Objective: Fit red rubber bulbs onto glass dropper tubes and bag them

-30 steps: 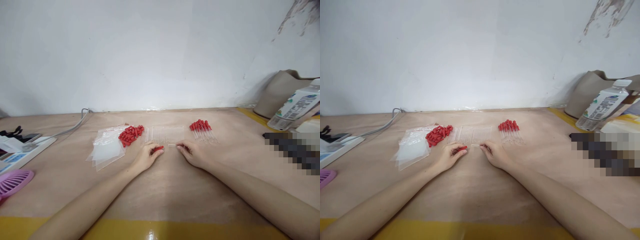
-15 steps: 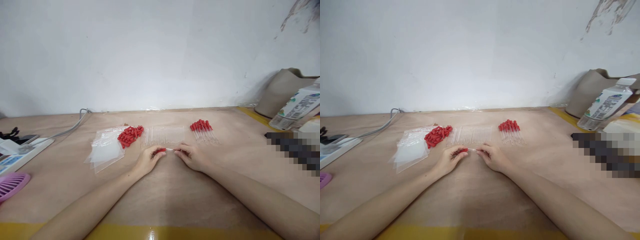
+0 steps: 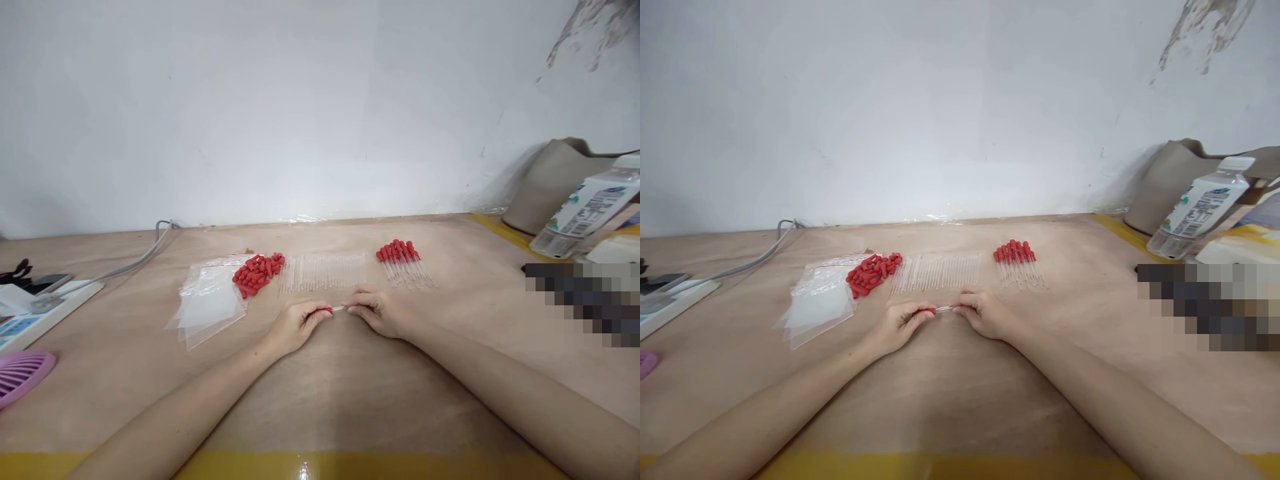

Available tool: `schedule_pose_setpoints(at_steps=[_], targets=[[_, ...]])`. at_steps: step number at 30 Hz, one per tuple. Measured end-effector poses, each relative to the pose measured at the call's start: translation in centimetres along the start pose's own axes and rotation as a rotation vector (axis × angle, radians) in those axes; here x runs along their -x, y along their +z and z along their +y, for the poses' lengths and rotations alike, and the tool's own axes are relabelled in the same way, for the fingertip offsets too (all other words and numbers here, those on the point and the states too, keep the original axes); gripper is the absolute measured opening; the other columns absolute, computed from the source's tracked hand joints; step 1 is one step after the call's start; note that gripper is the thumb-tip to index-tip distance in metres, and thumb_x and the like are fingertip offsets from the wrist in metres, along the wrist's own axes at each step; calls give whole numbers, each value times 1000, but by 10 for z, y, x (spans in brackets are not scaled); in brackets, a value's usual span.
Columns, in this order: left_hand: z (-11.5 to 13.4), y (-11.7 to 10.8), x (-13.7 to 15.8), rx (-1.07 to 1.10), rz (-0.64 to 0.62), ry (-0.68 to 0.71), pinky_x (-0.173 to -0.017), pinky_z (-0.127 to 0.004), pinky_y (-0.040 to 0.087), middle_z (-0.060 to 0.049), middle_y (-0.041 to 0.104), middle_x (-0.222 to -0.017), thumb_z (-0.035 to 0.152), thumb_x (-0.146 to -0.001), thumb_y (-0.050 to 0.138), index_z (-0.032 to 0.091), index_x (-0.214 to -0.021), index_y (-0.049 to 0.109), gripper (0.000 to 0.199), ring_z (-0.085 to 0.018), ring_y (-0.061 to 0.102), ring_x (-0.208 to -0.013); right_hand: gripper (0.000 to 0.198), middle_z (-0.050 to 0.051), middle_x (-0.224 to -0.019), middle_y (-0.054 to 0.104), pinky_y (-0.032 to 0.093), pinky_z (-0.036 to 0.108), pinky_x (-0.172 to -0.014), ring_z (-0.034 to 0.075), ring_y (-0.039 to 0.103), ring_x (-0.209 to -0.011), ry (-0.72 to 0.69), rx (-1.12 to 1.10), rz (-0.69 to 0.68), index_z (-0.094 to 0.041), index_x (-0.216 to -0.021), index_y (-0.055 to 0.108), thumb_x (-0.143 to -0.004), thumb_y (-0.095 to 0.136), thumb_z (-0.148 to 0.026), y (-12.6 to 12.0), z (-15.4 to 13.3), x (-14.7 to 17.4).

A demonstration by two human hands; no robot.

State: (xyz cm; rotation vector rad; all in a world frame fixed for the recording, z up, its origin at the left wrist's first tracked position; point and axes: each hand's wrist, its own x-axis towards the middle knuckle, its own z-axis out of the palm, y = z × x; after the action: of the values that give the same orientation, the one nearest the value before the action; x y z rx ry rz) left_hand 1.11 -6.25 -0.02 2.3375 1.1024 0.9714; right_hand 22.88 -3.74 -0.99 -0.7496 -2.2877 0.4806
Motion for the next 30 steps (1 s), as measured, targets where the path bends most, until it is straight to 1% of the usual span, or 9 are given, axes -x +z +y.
schedule_pose_setpoints(at_steps=[3, 6, 11, 13, 16, 19, 22, 25, 30], targets=[[2, -1, 0, -23, -44, 19, -65, -23, 45, -1, 67, -79, 28, -86, 47, 21, -89, 65, 20, -13, 60, -69, 24, 3, -79, 57, 44, 25, -66, 12, 54, -71, -27, 48, -27, -22, -91, 65, -88, 41, -25, 0, 4, 1], [1, 0, 0, -58, -78, 27, -65, -23, 45, -1, 67, -79, 29, -86, 46, 21, -88, 65, 20, -13, 60, -69, 24, 3, -81, 58, 43, 27, -69, 14, 54, -73, -65, 170, -8, -23, -91, 65, -87, 42, -25, 2, 6, 2], [-3, 4, 0, -132, -40, 42, -64, -23, 46, -2, 68, -80, 30, -85, 50, 20, -90, 66, 19, -14, 61, -69, 26, 5, -79, 58, 42, 28, -65, 15, 52, -70, -77, 338, 81, -22, -97, 64, -88, 39, -24, 8, 3, 7], [-4, 4, 0, -137, -25, 61, -64, -24, 47, -2, 69, -81, 31, -83, 52, 21, -91, 66, 19, -14, 62, -68, 27, 5, -78, 57, 43, 27, -63, 15, 53, -70, -77, 314, 102, -22, -99, 63, -88, 38, -25, 7, 0, 10], [-3, 3, 0, -106, 23, 60, -64, -24, 49, -2, 70, -81, 32, -80, 57, 22, -93, 66, 19, -14, 63, -67, 25, 5, -82, 58, 45, 26, -65, 15, 55, -73, -54, 238, 109, -21, -101, 59, -88, 39, -27, 1, -2, 13], [-4, 2, 1, -69, 65, 37, -64, -25, 50, -2, 70, -85, 32, -79, 58, 22, -93, 67, 19, -15, 64, -69, 21, 5, -82, 59, 46, 26, -65, 14, 56, -74, -31, 203, 97, -20, -96, 58, -88, 39, -26, -4, -4, 15], [-6, 3, 1, -42, 90, 18, -67, -26, 51, -2, 70, -87, 32, -79, 58, 23, -91, 67, 18, -16, 65, -73, 21, 4, -81, 60, 46, 26, -65, 14, 56, -74, -47, 175, 102, -20, -91, 58, -88, 37, -24, -4, -5, 16], [-8, 4, 3, -8, 70, -17, -69, -25, 51, -1, 70, -88, 31, -80, 57, 23, -91, 67, 17, -15, 65, -76, 21, 5, -81, 60, 46, 25, -66, 14, 56, -74, -77, 155, 124, -20, -92, 58, -88, 37, -22, 0, -4, 14], [-7, 4, 3, -15, 18, -47, -67, -24, 50, -1, 71, -85, 31, -80, 57, 22, -89, 67, 17, -15, 65, -73, 22, 5, -79, 60, 45, 25, -64, 14, 55, -71, -100, 167, 117, -19, -90, 59, -88, 37, -21, 3, -5, 12]])
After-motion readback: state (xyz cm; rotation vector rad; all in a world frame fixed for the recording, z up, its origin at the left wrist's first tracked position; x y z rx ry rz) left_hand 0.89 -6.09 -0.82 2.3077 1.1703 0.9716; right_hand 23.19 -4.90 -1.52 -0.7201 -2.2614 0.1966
